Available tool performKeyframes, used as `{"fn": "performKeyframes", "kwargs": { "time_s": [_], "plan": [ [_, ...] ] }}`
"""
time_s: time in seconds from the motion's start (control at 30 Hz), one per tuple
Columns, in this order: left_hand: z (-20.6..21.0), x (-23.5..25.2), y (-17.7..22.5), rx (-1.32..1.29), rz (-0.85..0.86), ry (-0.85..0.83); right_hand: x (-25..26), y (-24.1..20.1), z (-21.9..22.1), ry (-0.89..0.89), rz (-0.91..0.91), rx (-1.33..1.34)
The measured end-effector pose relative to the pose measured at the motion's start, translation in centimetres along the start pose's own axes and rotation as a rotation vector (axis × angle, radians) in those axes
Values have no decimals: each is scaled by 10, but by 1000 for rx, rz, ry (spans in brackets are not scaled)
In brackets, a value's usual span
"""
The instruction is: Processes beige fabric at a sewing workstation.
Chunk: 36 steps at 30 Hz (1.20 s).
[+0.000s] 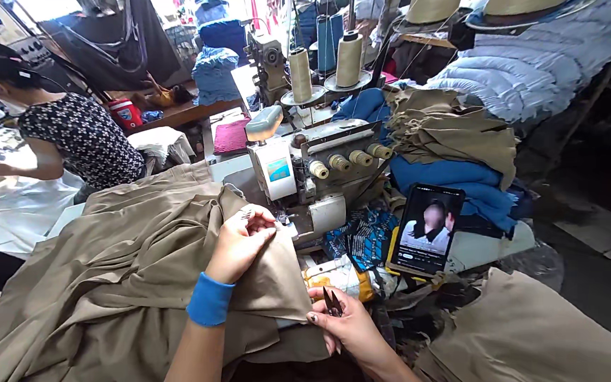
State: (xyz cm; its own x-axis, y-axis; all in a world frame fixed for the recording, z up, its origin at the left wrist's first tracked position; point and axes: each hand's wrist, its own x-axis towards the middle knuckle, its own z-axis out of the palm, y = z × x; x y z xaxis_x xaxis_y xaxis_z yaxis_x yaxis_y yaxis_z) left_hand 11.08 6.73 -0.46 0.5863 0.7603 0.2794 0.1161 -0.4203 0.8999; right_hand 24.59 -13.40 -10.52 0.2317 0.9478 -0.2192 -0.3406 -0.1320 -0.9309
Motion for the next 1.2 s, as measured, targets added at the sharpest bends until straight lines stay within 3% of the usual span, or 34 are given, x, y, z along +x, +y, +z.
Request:
{"fn": "performKeyframes", "kwargs": {
  "time_s": [0.23, 0.33, 0.43, 0.6, 0.87, 1.07, 1.2],
  "plan": [
    [8, 0, 1, 74, 9, 47, 2, 4, 1, -10, 36, 6],
    [12, -6, -1, 354, 115, 100, 0, 4, 0, -17, 38, 0],
    [25, -14, -7, 709, 376, 186, -3, 3, -2, -30, 23, -16],
    [66, -53, -12, 1126, 372, 306, -8, -1, -1, -27, -12, -8],
    [59, -41, -21, 907, 338, 333, -5, -18, 7, 34, -144, 4],
    [19, -7, -23, 706, 191, 122, 24, -34, 19, 75, -298, -13],
    [-1, 28, -23, 740, 105, 19, 57, -45, 27, 129, -393, -124]
  ]
}}
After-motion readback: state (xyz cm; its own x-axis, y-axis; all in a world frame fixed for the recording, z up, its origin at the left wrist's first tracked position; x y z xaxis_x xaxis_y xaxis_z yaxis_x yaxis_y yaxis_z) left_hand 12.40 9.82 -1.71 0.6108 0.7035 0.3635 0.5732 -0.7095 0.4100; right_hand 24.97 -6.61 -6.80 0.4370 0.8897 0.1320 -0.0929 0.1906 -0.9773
